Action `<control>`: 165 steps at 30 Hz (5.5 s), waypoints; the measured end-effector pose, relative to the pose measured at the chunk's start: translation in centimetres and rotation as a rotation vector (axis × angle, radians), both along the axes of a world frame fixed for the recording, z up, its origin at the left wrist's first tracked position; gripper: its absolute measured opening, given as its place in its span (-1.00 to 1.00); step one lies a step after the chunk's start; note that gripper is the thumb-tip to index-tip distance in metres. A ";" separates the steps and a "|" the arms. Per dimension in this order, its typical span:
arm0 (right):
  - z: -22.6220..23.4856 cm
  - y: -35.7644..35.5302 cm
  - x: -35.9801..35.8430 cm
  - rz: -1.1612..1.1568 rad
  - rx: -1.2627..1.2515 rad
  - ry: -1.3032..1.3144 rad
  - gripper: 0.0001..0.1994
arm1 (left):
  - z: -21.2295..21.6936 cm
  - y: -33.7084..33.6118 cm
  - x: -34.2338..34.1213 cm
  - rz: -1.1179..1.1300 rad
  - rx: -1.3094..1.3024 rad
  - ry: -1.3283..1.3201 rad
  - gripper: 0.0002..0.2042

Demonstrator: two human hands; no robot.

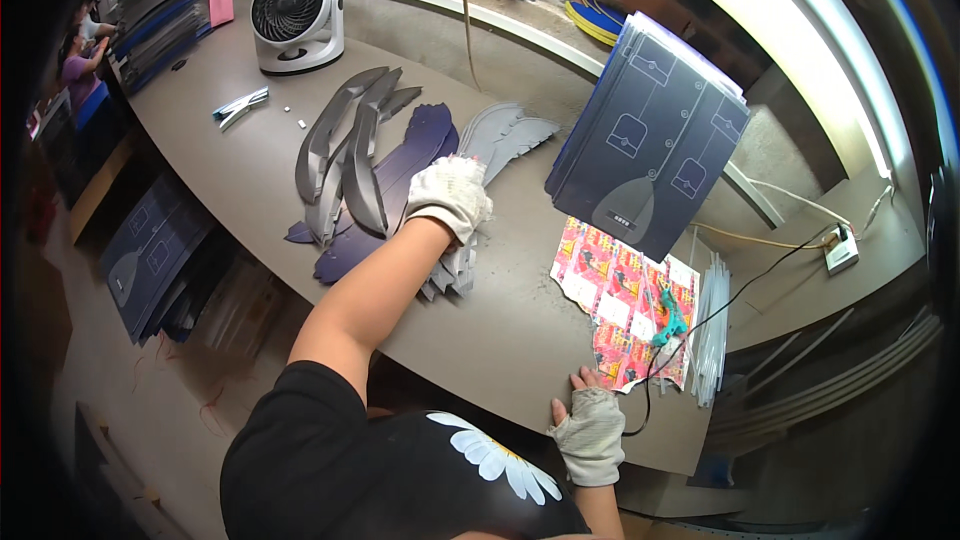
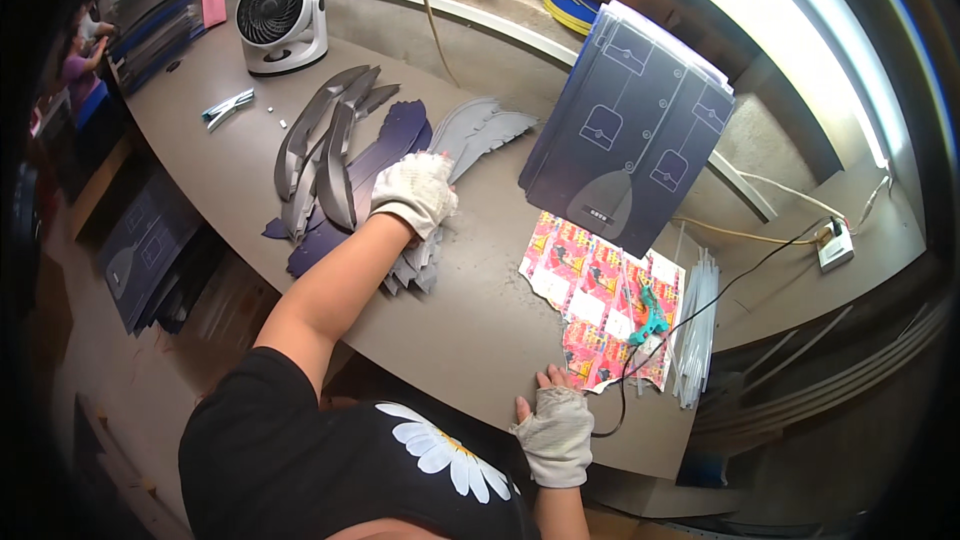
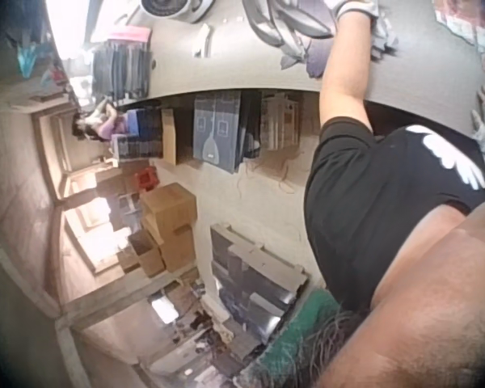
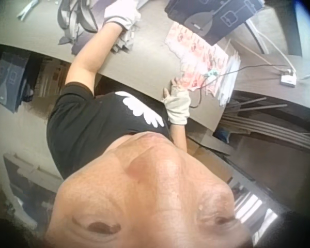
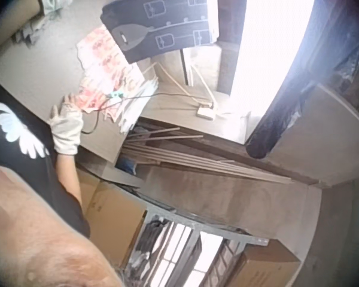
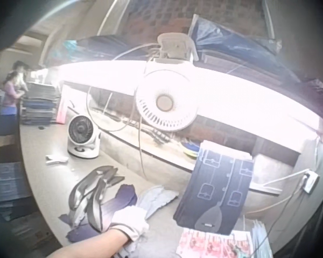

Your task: The person gathers shoe components from the workbench and upper shelf, wraps and secures the outer covers onto the foam inserts by hand, and places the assembled piece onto the shelf above.

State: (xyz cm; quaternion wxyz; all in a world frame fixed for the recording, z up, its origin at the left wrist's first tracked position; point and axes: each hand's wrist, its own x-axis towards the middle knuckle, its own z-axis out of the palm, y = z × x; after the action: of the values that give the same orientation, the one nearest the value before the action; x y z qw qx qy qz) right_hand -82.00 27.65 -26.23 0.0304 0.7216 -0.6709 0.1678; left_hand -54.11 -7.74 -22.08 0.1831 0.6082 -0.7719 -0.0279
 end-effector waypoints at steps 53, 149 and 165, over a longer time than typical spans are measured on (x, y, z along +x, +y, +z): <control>4.3 -7.3 2.9 -0.059 -0.112 0.009 -0.48 | 2.7 -1.4 -0.1 -0.049 0.345 -0.125 0.07; 0.7 -23.8 4.9 0.076 0.324 -0.415 -0.51 | 27.7 -47.6 -29.4 -0.563 0.104 -0.514 -0.33; -0.1 -23.3 5.5 0.033 0.311 -0.458 -0.49 | 29.6 -44.0 -29.3 -0.582 -0.274 -0.739 -0.46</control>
State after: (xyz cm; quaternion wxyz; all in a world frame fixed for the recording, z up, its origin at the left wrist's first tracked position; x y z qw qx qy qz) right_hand -76.53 4.32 -26.33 -0.2359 0.6718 -0.6661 0.2222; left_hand -83.44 -51.70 7.51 -0.0401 0.3070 -0.9197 0.2414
